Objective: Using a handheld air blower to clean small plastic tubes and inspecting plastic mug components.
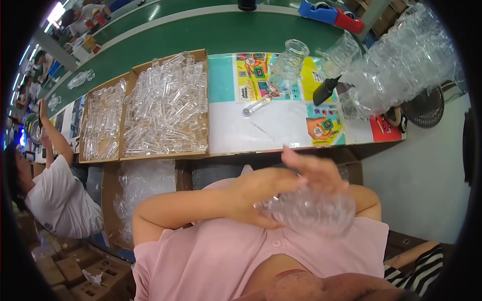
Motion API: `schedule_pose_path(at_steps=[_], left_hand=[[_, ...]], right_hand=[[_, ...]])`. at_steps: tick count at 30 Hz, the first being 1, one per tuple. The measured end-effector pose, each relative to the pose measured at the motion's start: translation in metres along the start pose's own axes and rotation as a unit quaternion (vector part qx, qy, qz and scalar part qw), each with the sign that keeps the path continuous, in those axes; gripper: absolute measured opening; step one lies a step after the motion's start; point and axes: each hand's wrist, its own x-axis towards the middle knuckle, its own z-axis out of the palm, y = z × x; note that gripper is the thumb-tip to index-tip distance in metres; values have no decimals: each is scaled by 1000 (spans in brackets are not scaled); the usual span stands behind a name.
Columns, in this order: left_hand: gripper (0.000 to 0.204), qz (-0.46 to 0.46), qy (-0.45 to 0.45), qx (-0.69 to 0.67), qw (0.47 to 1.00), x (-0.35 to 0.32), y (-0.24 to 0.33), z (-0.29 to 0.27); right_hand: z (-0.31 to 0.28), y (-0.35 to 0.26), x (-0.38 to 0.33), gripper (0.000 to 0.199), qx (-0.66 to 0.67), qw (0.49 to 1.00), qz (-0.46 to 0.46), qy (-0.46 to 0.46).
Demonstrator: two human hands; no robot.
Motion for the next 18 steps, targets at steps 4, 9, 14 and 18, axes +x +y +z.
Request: schedule_pose_path(at_steps=[4,9,14,18], left_hand=[[80,64,-73,21,995,-14,2,13],[73,-7,-23,14,1000,-26,-9,18],[76,-279,272,-390,835,-4,-40,4],[77,-241,267,-499,789,-2,-30,-13]], right_hand=[[-4,6,-13,59,-139,966,-144,-167],[-15,33,-16,50,-56,992,-59,-99],[-45,37,78,52,270,877,276,287],[-39,25,89,51,319,917,150,189]])
